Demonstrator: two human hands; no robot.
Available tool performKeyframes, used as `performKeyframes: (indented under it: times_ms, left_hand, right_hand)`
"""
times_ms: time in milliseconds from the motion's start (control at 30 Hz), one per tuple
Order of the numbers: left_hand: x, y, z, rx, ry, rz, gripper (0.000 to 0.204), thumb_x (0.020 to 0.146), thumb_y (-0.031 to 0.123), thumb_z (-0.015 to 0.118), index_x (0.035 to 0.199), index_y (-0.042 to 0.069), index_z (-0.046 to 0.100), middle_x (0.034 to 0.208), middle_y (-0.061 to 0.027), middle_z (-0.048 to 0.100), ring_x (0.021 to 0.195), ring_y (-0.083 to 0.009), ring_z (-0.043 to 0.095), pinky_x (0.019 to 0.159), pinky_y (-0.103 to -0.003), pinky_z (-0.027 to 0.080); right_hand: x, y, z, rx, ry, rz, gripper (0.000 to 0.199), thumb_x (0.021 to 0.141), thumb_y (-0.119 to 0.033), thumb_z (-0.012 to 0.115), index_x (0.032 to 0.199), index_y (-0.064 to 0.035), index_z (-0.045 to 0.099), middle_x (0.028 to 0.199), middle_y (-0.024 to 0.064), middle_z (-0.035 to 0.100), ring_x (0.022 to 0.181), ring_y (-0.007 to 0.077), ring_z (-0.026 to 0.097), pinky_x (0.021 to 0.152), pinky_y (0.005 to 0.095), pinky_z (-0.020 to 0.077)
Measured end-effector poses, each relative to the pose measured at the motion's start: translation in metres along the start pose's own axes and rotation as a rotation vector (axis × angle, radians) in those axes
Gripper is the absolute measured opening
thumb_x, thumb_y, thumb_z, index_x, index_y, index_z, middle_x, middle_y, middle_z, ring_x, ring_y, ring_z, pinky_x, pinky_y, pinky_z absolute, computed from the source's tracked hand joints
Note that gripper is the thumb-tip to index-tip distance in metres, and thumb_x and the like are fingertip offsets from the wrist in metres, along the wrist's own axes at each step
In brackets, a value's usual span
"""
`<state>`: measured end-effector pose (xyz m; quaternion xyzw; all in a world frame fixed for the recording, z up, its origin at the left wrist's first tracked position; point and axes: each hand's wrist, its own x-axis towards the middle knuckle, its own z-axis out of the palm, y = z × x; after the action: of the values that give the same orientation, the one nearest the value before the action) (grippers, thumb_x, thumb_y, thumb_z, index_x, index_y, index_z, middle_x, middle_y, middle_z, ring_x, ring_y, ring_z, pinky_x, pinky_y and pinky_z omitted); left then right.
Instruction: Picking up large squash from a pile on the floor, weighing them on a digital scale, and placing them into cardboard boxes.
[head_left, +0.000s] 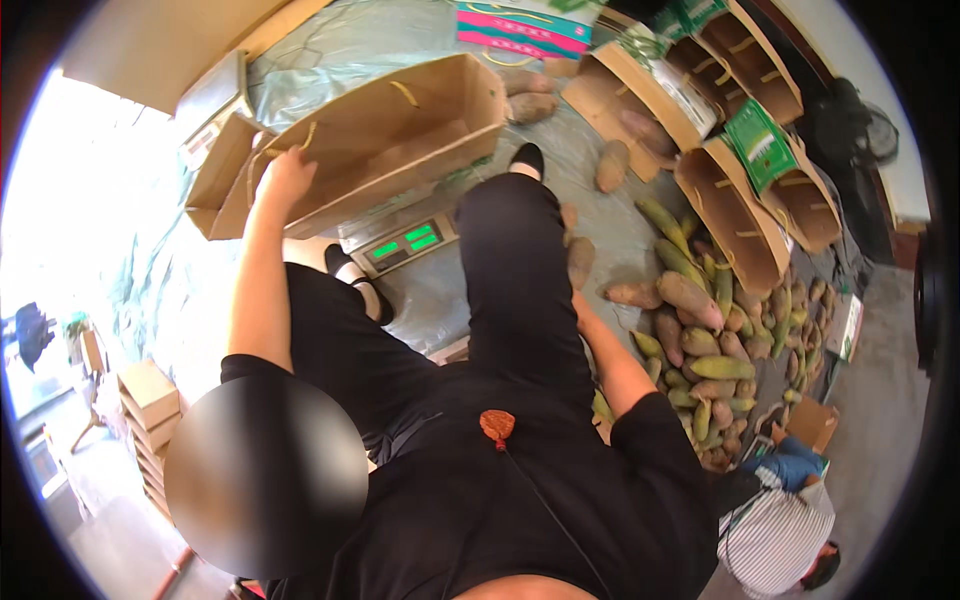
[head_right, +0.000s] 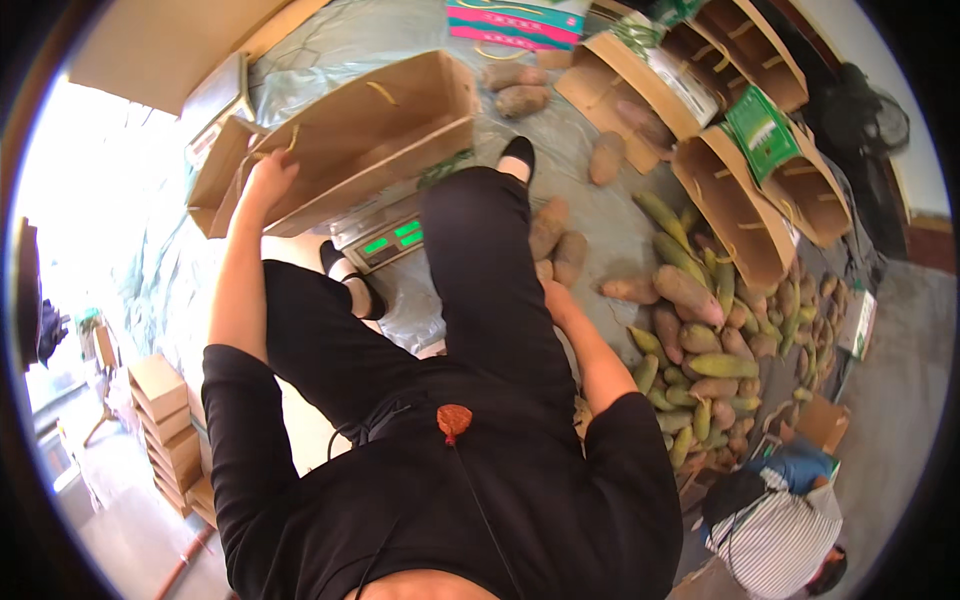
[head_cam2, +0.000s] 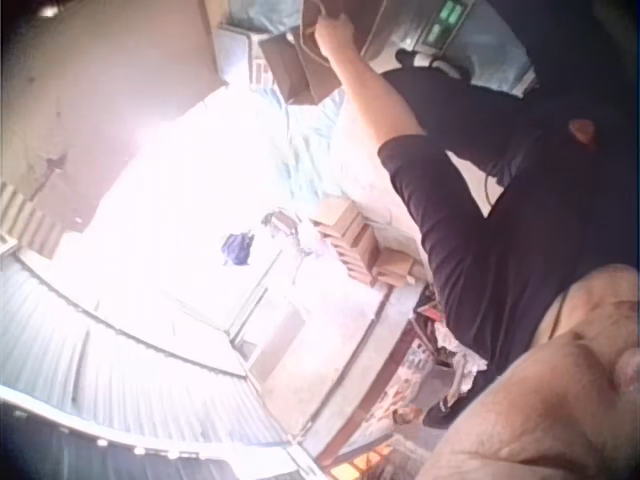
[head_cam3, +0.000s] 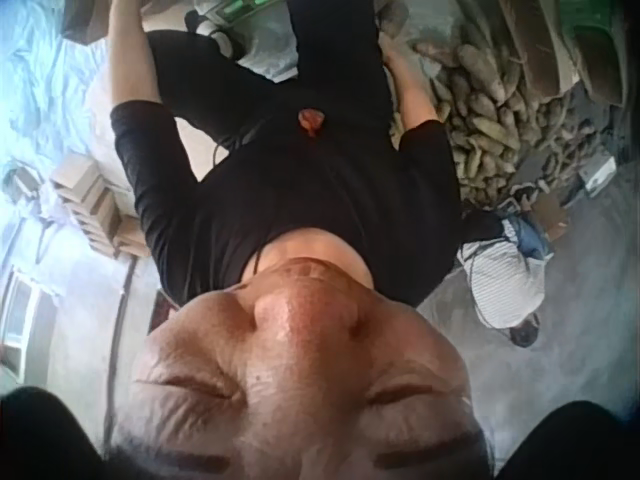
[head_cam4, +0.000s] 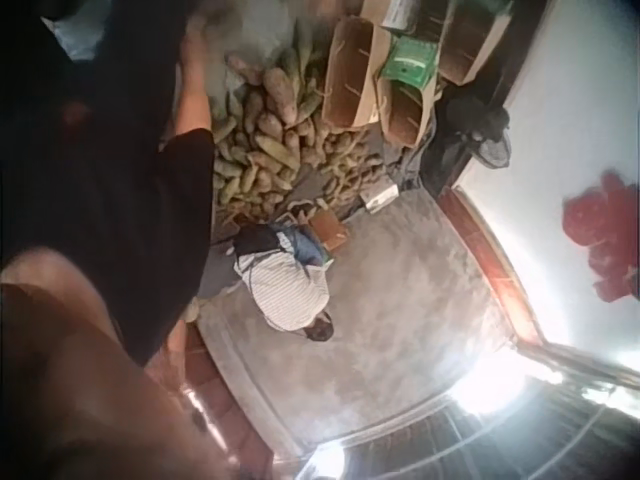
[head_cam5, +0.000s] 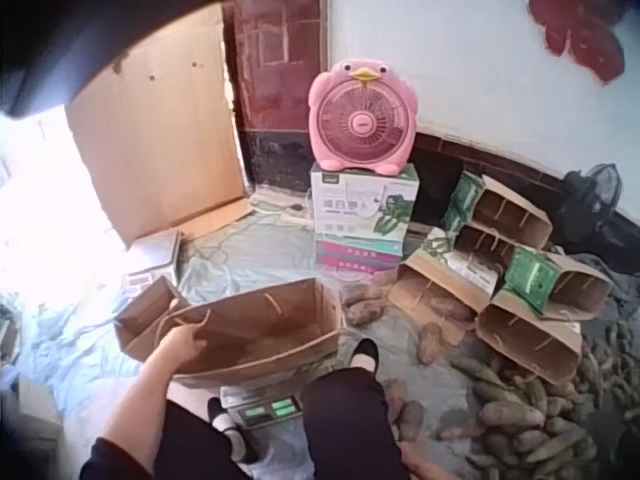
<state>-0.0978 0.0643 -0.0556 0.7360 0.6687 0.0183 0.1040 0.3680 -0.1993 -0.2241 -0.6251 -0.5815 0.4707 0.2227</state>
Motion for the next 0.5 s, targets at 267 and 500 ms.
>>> performKeyframes:
  times_ms: [267,500]
  left_hand:
    - [-0.006,0.026,-0.029,-0.203,-0.16,-0.065,0.035,0.087,0.022,0.061,0.117,0.004,0.061,0.086,-0.0103,0.065,0.07,-0.0152,0.061,0.066,-0.032,0.05]
    - [-0.055,0.092,-0.057,-0.34,-0.069,0.06,0.041,0.084,0.022,0.063,0.121,0.006,0.058,0.11,-0.0171,0.064,0.106,-0.027,0.06,0.09,-0.036,0.046]
  right_hand:
    - [0.007,0.034,0.02,-0.241,-0.155,0.148,0.031,0.079,-0.034,0.062,0.095,-0.0074,0.067,0.09,0.0205,0.066,0.089,0.0367,0.062,0.078,0.0423,0.0484]
    - [0.001,0.059,0.015,-0.239,-0.025,0.334,0.027,0.076,-0.026,0.066,0.096,-0.007,0.068,0.099,0.0171,0.066,0.097,0.0331,0.062,0.084,0.0386,0.0492]
